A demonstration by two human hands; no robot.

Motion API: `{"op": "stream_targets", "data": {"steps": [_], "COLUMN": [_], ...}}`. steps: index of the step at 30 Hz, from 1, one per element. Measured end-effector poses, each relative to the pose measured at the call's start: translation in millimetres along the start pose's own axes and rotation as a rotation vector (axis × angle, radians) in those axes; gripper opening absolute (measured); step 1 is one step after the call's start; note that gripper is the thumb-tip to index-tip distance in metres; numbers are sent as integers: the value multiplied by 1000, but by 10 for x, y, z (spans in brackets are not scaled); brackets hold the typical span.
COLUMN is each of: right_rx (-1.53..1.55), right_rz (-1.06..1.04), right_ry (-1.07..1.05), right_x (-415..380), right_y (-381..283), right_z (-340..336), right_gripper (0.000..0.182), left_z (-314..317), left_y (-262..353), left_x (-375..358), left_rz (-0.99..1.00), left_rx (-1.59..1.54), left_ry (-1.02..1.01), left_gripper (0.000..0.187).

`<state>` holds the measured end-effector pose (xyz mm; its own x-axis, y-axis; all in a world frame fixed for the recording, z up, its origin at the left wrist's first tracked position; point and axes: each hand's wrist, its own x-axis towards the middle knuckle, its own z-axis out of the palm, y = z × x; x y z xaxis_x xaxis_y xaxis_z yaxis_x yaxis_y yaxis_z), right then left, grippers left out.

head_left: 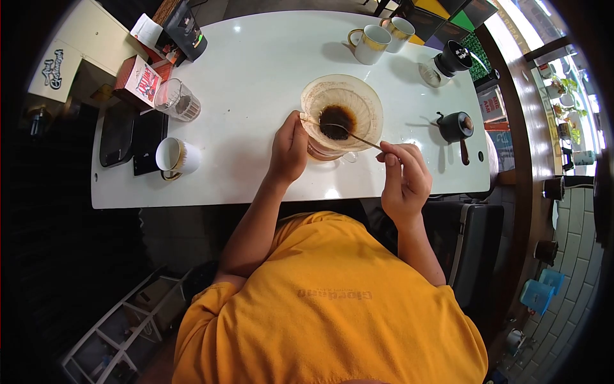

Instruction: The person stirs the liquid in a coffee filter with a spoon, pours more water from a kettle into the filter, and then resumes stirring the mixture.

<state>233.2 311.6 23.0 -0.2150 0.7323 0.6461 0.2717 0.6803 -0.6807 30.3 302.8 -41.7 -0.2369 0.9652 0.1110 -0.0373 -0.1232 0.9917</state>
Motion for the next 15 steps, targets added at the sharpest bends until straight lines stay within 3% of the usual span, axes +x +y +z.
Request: {"op": "stream_targets", "data": {"steps": [4,15], "right_rx": [-138,-89], "right_rz": [-171,-185], "right_ry": [-15,24], "right_x": [64,53], "right_y": [-18,-104], "right_z": [-38,-73], "right_gripper": [20,17], "left_z": [4,18], "left_y": [-22,-70], "left_x": [6,0], "left_rz": [7,52], "left_rx": [-10,-22], "left_ry": [-3,-1], "left_gripper": [28,29]}}
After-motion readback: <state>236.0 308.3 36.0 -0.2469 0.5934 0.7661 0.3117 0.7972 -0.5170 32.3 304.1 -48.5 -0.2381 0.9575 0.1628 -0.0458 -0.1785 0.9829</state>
